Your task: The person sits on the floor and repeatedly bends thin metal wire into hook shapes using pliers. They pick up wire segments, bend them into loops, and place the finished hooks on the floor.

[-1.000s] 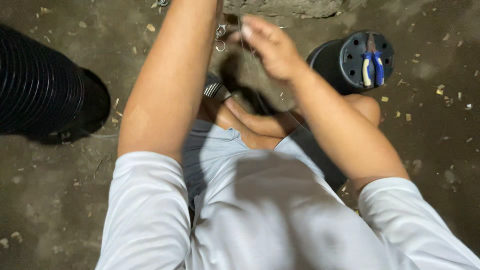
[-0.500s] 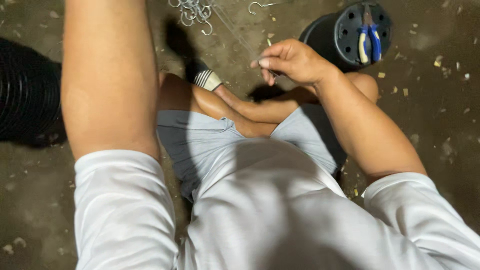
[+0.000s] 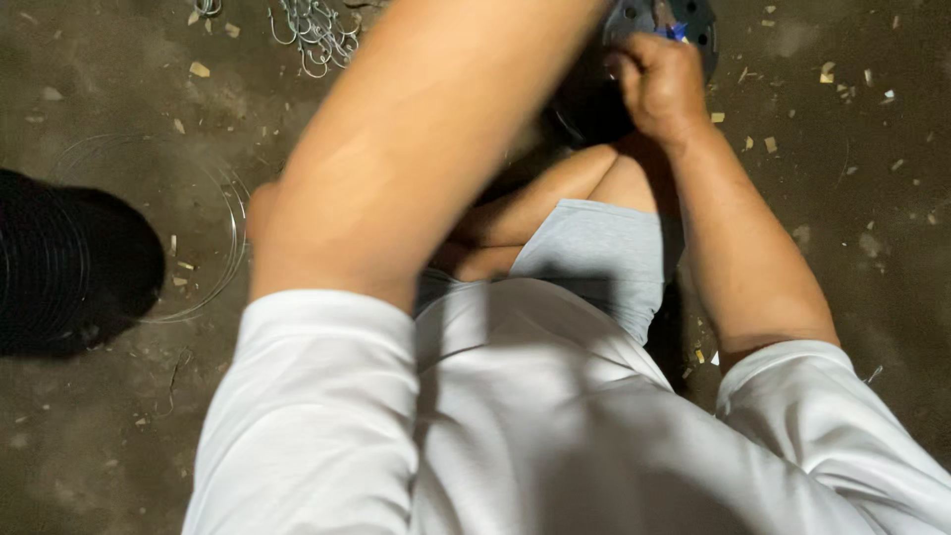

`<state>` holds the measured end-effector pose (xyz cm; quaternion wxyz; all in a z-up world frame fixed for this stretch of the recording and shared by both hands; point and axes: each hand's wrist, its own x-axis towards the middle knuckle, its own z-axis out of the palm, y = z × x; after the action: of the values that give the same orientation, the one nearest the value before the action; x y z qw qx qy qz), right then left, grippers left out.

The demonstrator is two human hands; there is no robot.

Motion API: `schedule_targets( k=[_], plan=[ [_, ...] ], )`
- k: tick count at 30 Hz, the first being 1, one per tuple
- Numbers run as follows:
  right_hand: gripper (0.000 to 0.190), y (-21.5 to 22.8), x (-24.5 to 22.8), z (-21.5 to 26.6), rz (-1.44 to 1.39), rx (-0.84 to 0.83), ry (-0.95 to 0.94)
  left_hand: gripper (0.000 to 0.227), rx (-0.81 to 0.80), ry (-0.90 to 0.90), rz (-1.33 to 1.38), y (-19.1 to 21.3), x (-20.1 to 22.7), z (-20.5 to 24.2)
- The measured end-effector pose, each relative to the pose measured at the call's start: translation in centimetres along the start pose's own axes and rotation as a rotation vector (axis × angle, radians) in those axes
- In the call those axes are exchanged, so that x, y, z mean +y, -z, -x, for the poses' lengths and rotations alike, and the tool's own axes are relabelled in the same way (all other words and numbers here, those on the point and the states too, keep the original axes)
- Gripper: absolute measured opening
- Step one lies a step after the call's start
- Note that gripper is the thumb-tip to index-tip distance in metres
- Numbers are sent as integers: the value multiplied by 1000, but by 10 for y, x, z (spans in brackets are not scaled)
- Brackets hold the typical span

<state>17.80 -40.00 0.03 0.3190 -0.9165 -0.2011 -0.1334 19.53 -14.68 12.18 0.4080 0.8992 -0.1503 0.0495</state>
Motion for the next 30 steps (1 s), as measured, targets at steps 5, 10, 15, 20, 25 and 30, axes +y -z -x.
schedule_targets(
  k=[5, 10, 15, 20, 25, 30],
  plan=[
    [17, 18, 52, 14, 152, 96, 96, 41, -130, 85, -111, -27, 10, -20],
    [11, 5, 80, 16, 196, 67, -47, 42, -196, 163, -216, -52, 16, -38],
    [24, -3, 87, 19, 100, 137, 5, 44, -227, 205, -275, -71, 16, -47],
    [24, -8, 87, 18, 104, 65, -149, 45, -241, 227, -304, -81, 16, -54],
    [27, -15, 94, 20, 72, 20, -223, 46, -252, 250, -323, -88, 14, -56],
    [32, -30, 101, 19, 87, 19, -271, 47, -260, 253, -333, -95, 16, -61]
  ],
)
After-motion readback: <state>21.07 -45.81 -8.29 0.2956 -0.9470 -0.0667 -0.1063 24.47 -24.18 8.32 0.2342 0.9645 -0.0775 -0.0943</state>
